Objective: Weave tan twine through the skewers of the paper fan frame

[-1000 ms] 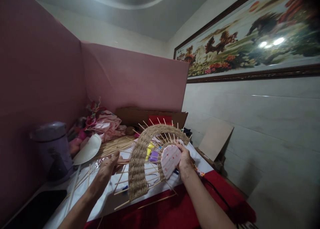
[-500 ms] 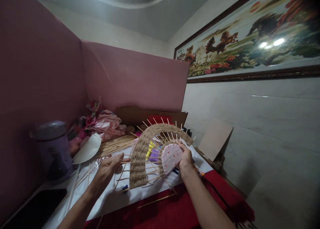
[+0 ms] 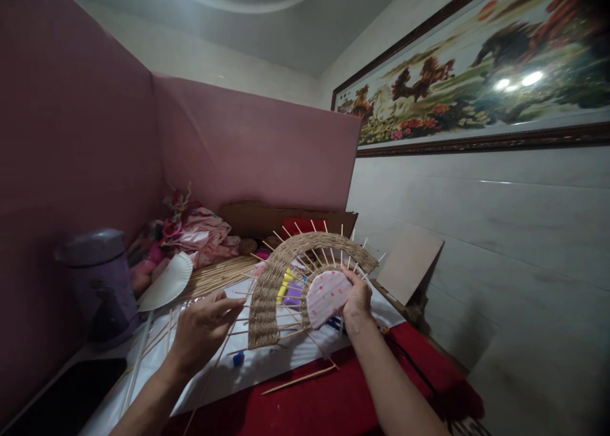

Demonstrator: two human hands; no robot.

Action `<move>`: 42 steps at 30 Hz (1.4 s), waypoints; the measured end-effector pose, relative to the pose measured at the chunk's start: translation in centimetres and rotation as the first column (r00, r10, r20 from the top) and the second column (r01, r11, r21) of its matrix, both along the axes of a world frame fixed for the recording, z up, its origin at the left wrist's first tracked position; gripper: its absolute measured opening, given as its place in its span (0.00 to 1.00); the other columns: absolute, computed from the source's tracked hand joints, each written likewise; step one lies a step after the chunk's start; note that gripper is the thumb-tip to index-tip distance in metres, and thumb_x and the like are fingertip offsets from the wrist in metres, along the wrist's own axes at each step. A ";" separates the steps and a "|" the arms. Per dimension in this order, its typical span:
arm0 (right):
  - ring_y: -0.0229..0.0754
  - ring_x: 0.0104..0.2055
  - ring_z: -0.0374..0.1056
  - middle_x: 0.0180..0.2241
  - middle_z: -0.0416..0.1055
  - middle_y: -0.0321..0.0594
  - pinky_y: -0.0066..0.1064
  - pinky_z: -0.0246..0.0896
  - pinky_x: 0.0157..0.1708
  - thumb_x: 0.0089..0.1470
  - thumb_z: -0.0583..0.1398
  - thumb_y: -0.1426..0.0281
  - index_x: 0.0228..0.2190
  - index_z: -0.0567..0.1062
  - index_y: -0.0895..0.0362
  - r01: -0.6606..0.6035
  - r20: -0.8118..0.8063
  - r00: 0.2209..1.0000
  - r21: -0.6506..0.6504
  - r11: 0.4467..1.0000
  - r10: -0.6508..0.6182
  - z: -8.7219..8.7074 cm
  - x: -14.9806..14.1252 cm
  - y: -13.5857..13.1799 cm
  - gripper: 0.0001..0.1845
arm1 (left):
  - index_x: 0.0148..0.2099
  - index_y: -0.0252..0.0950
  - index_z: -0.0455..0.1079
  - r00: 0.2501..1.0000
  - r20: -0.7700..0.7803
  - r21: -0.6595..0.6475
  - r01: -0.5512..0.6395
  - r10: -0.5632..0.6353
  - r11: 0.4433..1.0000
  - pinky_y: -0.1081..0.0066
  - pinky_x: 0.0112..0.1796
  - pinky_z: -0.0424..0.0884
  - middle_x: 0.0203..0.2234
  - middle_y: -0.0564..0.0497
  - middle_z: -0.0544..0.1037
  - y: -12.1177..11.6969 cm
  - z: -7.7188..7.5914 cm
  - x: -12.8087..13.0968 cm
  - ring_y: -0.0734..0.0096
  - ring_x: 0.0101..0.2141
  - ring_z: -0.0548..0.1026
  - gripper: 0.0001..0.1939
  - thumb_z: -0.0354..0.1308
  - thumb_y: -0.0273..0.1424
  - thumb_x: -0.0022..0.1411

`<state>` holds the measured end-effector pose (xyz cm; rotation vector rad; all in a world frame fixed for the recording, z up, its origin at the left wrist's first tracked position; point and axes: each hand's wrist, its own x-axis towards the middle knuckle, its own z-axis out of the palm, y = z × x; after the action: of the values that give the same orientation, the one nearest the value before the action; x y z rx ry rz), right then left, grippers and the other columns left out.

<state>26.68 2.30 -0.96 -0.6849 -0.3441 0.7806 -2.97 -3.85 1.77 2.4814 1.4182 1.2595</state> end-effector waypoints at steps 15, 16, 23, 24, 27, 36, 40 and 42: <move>0.37 0.26 0.70 0.24 0.74 0.32 0.26 0.66 0.26 0.30 0.66 0.74 0.26 0.75 0.61 0.073 -0.009 0.997 -0.008 0.997 -0.073 -0.9 0.7 0.7 0.14 | 0.43 0.36 0.72 0.996 -0.065 0.090 -0.057 0.063 0.994 0.72 0.29 0.63 0.25 0.50 0.78 0.5 -1.2 0.6 0.68 0.26 0.74 0.15 0.50 0.36 0.60; 0.37 0.26 0.70 0.24 0.74 0.32 0.26 0.66 0.27 0.29 0.66 0.74 0.26 0.74 0.60 0.080 -0.015 0.997 -0.002 0.997 -0.080 -0.8 0.6 0.6 0.13 | 0.41 0.37 0.73 0.997 -0.057 0.074 -0.051 0.056 0.996 0.72 0.30 0.64 0.27 0.49 0.79 0.6 -1.3 0.5 0.68 0.27 0.75 0.14 0.50 0.36 0.60; 0.38 0.27 0.71 0.24 0.74 0.32 0.26 0.67 0.27 0.29 0.66 0.74 0.26 0.75 0.60 0.062 -0.028 0.998 0.008 0.998 -0.062 -0.5 0.6 0.4 0.14 | 0.38 0.40 0.75 0.996 -0.070 0.071 -0.052 0.057 0.996 0.72 0.31 0.63 0.29 0.50 0.79 0.2 -0.9 0.4 0.68 0.30 0.75 0.13 0.49 0.36 0.60; 0.37 0.27 0.71 0.24 0.74 0.32 0.25 0.66 0.27 0.29 0.66 0.74 0.26 0.74 0.60 0.055 -0.025 0.998 0.005 0.998 -0.055 -0.6 0.7 0.5 0.14 | 0.37 0.40 0.75 0.995 -0.078 0.078 -0.060 0.066 0.995 0.72 0.30 0.62 0.26 0.50 0.77 0.0 -0.7 0.4 0.68 0.28 0.73 0.13 0.50 0.37 0.60; 0.38 0.27 0.71 0.23 0.74 0.31 0.26 0.66 0.27 0.30 0.65 0.73 0.28 0.74 0.60 0.015 -0.012 1.000 0.000 1.000 -0.015 -0.8 1.0 0.8 0.15 | 0.35 0.39 0.76 0.996 -0.054 0.057 -0.062 0.065 0.996 0.72 0.28 0.60 0.21 0.52 0.71 -0.5 0.2 0.3 0.70 0.24 0.70 0.15 0.50 0.39 0.59; 0.39 0.22 0.70 0.20 0.73 0.32 0.29 0.66 0.25 0.34 0.62 0.72 0.26 0.73 0.59 -0.154 -0.050 0.987 -0.010 0.988 0.153 -0.9 0.7 0.5 0.10 | 0.36 0.34 0.78 0.897 0.437 -0.269 0.194 -0.060 0.943 0.71 0.28 0.60 0.19 0.52 0.65 -0.4 0.7 0.1 0.70 0.25 0.64 0.25 0.46 0.46 0.59; 0.39 0.21 0.69 0.19 0.72 0.32 0.30 0.66 0.27 0.35 0.62 0.71 0.26 0.73 0.58 -0.185 -0.066 0.981 -0.015 0.983 0.184 -0.7 0.5 0.3 0.09 | 0.33 0.32 0.78 0.775 0.631 -0.408 0.340 -0.007 0.847 0.71 0.27 0.60 0.20 0.49 0.68 -0.2 0.6 0.3 0.70 0.24 0.63 0.33 0.44 0.54 0.54; 0.39 0.22 0.69 0.18 0.72 0.31 0.29 0.66 0.27 0.36 0.62 0.71 0.26 0.73 0.58 -0.191 -0.070 0.979 -0.019 0.981 0.190 -0.7 0.5 0.3 0.08 | 0.33 0.31 0.78 0.723 0.690 -0.446 0.386 0.036 0.807 0.70 0.25 0.60 0.20 0.48 0.69 -0.1 0.4 0.5 0.69 0.24 0.64 0.35 0.44 0.57 0.52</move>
<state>27.16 2.56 -1.62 -0.6543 -0.3413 0.9901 -2.52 -3.92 2.22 1.4799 1.0802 1.2530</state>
